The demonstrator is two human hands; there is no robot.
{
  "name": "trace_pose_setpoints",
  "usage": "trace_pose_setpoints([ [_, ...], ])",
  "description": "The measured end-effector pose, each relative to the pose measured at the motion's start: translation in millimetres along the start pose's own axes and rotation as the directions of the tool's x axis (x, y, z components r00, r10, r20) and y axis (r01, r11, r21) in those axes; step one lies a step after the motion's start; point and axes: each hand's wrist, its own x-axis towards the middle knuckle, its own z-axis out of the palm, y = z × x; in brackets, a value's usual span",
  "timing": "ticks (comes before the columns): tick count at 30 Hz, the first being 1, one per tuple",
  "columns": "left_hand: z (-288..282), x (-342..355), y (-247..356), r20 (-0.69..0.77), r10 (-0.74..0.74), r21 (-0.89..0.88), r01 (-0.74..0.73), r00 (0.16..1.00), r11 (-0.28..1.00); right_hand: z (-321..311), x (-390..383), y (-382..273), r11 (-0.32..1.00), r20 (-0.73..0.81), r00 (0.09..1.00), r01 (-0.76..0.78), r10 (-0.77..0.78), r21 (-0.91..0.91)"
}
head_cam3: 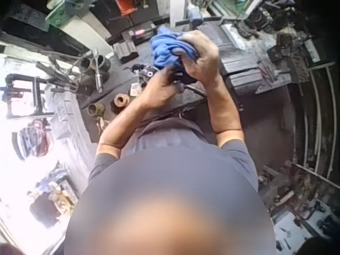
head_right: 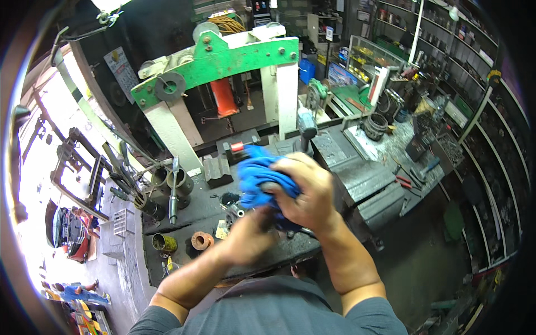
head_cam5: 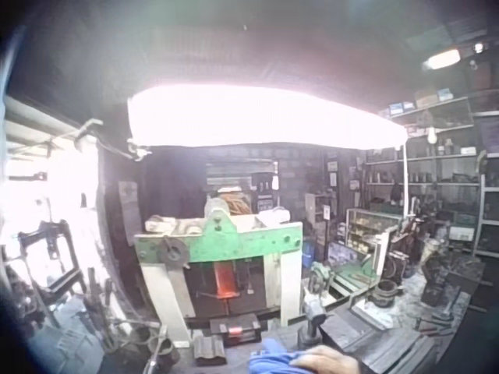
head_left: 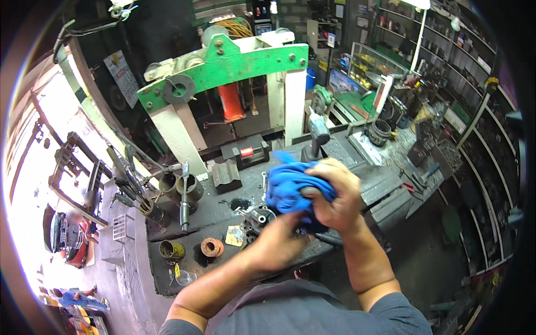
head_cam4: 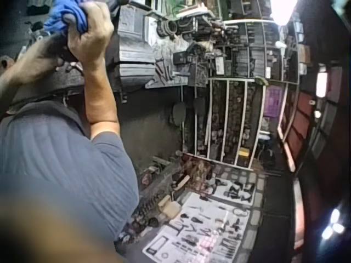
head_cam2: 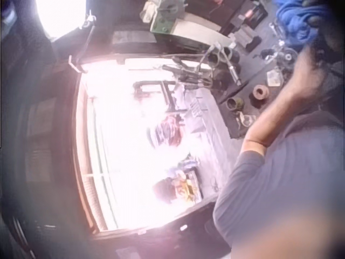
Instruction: The person works under a vehicle, manipulating components and wires, then moves to a workbench to clean and assemble a mechanical part using a cloth and wrenches. The person wipes the part, aligns components, and tightens fasteners.
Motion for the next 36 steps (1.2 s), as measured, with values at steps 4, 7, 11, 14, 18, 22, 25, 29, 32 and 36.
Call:
trace_pose_setpoints([
  [4, 3.0, -57.5, -19.4, 0.176, 0.400, 0.223, -0.432, 0.899, 0.874, -98.4, -12.5, 29.0, 0.866, -0.304, 0.943, -0.262, 0.136, -0.426],
  [7, -7.9, -116.4, -44.2, -0.268, 0.214, 0.077, -0.200, 0.939, 0.977, -170.5, -17.8, 37.1, 0.807, -0.364, 0.926, -0.141, -0.097, -0.574],
  [11, -24.4, -134.8, -98.8, -0.818, -0.024, 0.143, 0.244, 0.575, 0.959, -192.9, -56.9, 64.5, 0.675, 0.058, 0.890, -0.298, 0.451, -0.675],
  [14, -35.9, -120.1, -125.0, -0.732, 0.064, 0.305, 0.242, 0.678, 0.921, -161.7, -102.9, 87.8, 0.423, 0.241, 0.491, -0.301, 0.837, -0.854],
  [18, -34.4, -99.5, -135.6, -0.676, 0.152, 0.424, 0.213, 0.721, 0.880, -148.2, -130.2, 103.9, 0.441, 0.119, 0.669, -0.335, 0.734, -0.832],
  [22, -35.5, -99.5, -132.4, -0.688, 0.169, 0.394, 0.168, 0.706, 0.903, -157.4, -129.0, 104.3, 0.506, 0.116, 0.720, -0.354, 0.685, -0.787],
  [25, -39.4, -99.3, -133.2, -0.749, -0.006, 0.236, 0.275, 0.662, 0.932, -158.5, -129.3, 100.8, 0.598, 0.081, 0.807, -0.361, 0.584, -0.716],
  [29, -48.7, -87.5, -135.0, -0.635, 0.221, 0.446, 0.118, 0.740, 0.887, -144.5, -139.4, 84.0, 0.616, 0.006, 0.944, -0.210, 0.330, -0.759],
  [32, -53.8, -86.5, -136.2, -0.623, 0.140, 0.368, 0.130, 0.770, 0.921, -131.2, -149.2, 66.4, 0.677, 0.072, 0.941, -0.182, 0.329, -0.713],
  [36, -68.1, -102.2, -155.0, -0.702, 0.100, 0.285, 0.150, 0.706, 0.947, -128.5, -158.4, 60.3, 0.646, 0.078, 0.920, -0.209, 0.385, -0.734],
])
